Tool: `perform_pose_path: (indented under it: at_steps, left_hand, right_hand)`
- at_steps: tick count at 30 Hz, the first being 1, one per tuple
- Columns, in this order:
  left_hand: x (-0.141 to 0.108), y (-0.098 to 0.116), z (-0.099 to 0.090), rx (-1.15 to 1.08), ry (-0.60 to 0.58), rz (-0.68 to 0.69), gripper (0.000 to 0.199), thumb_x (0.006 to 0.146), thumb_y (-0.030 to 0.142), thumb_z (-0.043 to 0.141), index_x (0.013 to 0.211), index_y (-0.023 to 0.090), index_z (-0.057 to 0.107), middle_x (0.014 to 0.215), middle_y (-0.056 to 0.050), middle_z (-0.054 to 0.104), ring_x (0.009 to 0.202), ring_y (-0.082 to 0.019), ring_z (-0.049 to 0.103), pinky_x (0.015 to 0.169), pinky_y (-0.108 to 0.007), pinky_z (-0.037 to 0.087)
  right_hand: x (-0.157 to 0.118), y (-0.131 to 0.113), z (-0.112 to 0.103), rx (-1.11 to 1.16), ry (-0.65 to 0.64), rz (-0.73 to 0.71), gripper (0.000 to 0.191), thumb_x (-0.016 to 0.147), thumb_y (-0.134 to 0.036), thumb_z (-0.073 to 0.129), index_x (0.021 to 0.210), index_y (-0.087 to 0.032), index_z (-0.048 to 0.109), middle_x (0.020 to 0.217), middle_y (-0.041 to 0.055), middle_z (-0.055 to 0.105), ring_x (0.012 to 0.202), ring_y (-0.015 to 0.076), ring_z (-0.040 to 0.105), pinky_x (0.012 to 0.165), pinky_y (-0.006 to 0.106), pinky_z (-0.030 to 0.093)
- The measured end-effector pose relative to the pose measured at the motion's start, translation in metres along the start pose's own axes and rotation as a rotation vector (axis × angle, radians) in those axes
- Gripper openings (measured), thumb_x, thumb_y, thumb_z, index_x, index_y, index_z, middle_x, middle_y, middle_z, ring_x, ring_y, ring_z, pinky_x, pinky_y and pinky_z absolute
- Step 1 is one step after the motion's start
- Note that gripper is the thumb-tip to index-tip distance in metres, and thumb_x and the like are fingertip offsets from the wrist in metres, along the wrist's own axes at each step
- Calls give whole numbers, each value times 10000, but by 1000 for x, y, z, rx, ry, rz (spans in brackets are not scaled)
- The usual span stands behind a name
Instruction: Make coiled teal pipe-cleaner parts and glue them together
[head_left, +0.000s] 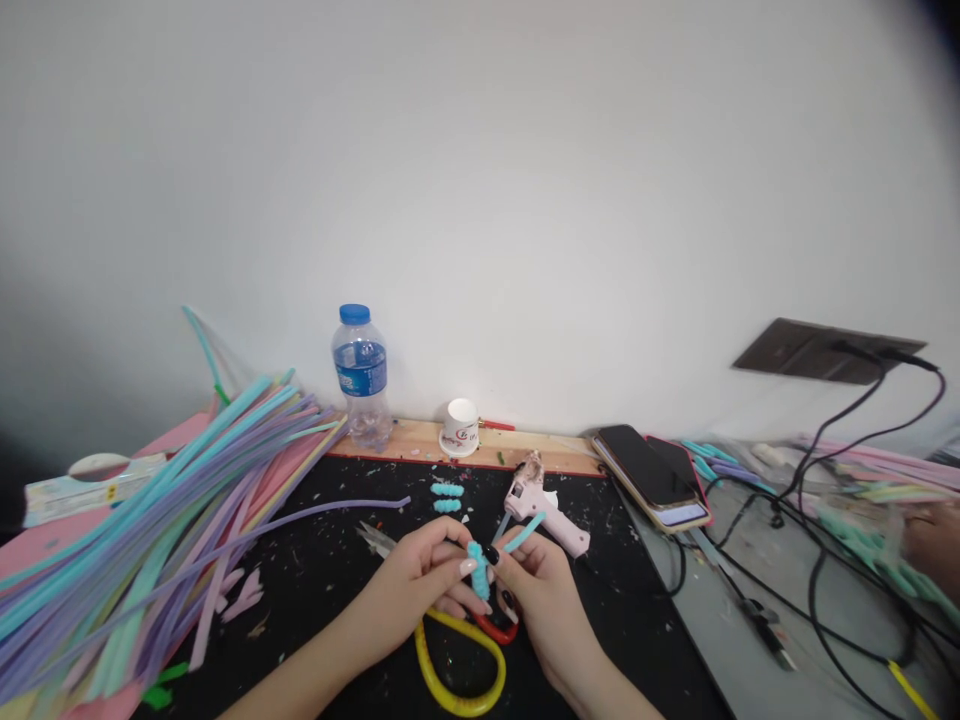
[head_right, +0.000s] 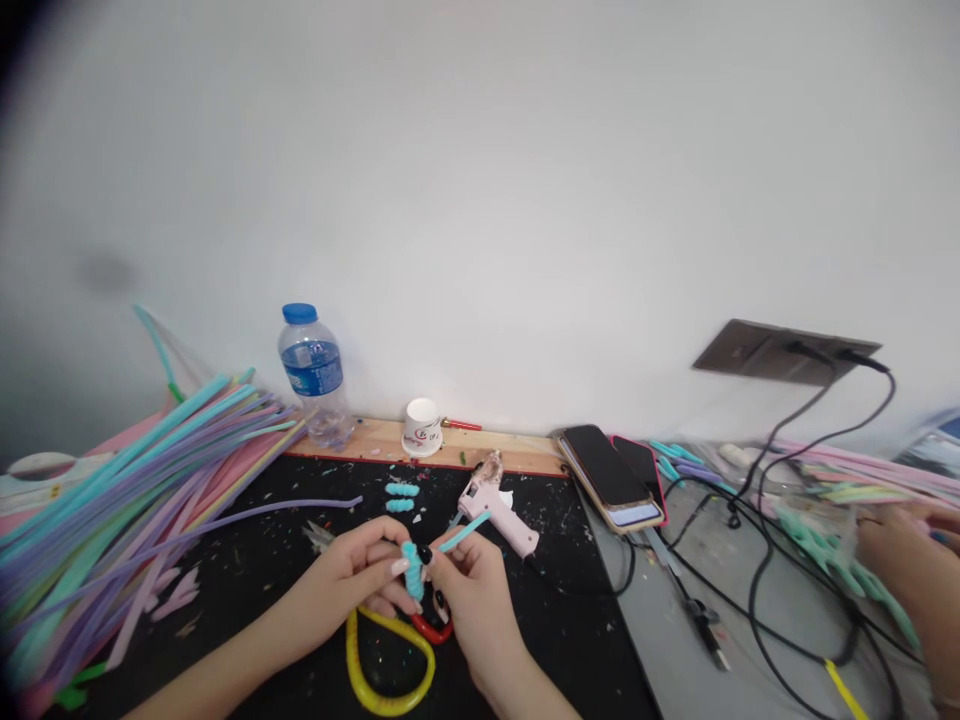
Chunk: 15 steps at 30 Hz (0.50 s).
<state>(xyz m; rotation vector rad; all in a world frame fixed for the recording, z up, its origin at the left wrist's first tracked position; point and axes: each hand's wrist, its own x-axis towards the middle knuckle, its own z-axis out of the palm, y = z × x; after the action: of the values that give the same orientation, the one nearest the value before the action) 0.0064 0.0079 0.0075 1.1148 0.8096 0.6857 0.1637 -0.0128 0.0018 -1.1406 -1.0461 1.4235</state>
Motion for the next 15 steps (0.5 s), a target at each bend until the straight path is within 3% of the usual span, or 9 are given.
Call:
perform_pose_path:
  at_steps: [5,8,12,15]
  left_hand:
    - [1,0,0,-8,-6,-23,122,797,270,537,831,165,486,757,-11,658,701,-175,689,588,-221,483]
    - [2,3,-2,-12,35,-23,135,784,270,555,834,163,491,779,-20,662,715,-173,686,605,-223,492]
    - [6,6,-11,-42,184,64,161,782,295,563,864,175,493,842,-26,663,720,-166,683,618,-228,509]
    - [10,8,-22,-68,393,176,201,775,315,576,899,183,490,796,-6,654,728,-167,681,633,-232,516]
  right_hand:
    - [1,-2,0,-18,-31,-21,145,781,-248,591,706,-143,525,551,-51,476,452,55,369,397,155,285]
    - [3,-3,-1,-40,-55,-87,121,793,-265,566,824,-162,510,629,-35,498,497,75,414,410,164,309]
    - [0,-4,-3,-269,-8,-247,213,790,-197,519,982,-204,427,726,-22,506,571,113,470,474,202,380]
    - [-7,-9,0,-666,-125,-339,351,701,-92,546,1014,-214,444,821,1,540,724,157,504,676,278,416]
